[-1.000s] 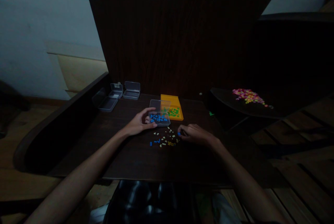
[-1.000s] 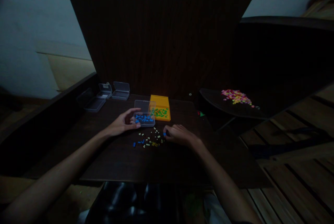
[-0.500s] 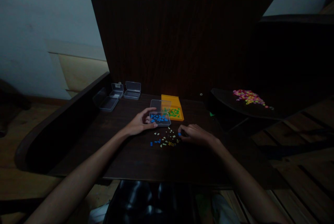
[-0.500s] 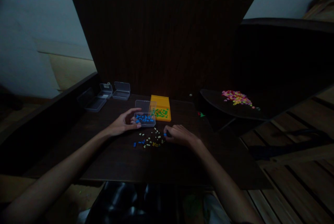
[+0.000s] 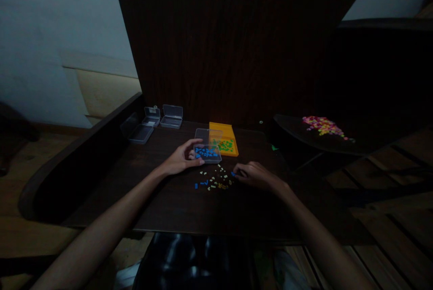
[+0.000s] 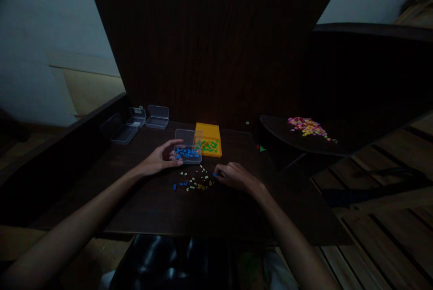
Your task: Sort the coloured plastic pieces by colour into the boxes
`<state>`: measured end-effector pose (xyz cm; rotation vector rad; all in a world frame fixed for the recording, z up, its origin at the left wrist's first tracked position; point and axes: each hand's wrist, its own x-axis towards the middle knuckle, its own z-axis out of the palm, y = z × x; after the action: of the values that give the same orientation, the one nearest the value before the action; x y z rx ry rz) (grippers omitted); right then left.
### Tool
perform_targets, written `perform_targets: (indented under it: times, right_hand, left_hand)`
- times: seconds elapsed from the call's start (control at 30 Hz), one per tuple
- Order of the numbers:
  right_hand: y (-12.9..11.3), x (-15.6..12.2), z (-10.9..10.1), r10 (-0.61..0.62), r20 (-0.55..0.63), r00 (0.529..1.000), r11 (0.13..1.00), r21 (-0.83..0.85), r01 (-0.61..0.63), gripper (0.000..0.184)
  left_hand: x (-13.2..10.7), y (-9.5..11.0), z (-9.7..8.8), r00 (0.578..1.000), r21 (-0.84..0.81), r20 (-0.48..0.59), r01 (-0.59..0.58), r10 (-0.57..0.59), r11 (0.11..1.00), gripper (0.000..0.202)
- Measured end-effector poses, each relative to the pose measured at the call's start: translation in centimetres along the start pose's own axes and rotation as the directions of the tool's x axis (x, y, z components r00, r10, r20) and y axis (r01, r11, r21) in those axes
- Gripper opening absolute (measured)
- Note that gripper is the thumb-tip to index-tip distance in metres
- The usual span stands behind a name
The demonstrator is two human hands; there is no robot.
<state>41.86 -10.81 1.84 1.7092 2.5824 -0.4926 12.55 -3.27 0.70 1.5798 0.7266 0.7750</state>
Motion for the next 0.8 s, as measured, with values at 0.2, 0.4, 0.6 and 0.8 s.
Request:
perform_targets:
  times: [0.2, 0.4, 0.6, 0.8]
  right_hand:
    - [0.02, -0.13, -0.08, 0.000, -0.003, 1.000, 1.000, 0.010, 0.000, 0.018]
    - [0.01, -0.43, -0.24, -0.003, -0.021, 1.000, 1.000, 0.011, 0.003, 0.023]
    - [0.19, -0.49, 0.04, -0.027, 0.004, 1.000, 0.999, 0.045, 0.027, 0.020]
    - [-0.31, -0.30, -0.23, -0.031, 0.010, 0.999, 0.997, 0.067, 0.030, 0.019]
  left_hand:
    - [0.07, -0.28, -0.11, 1.000, -0.002, 0.006, -0.001, 0.001, 1.000, 0.076]
    - [0.04, -0.31, -0.15, 1.000, -0.016, 0.011, -0.008, 0.008, 1.000, 0.074]
    - [0.03, -0.27, -0.11, 1.000, 0.001, 0.011, -0.002, 0.002, 1.000, 0.074]
    - [0.00, -0.16, -0.14, 1.000, 0.001, 0.005, -0.012, 0.012, 1.000, 0.073]
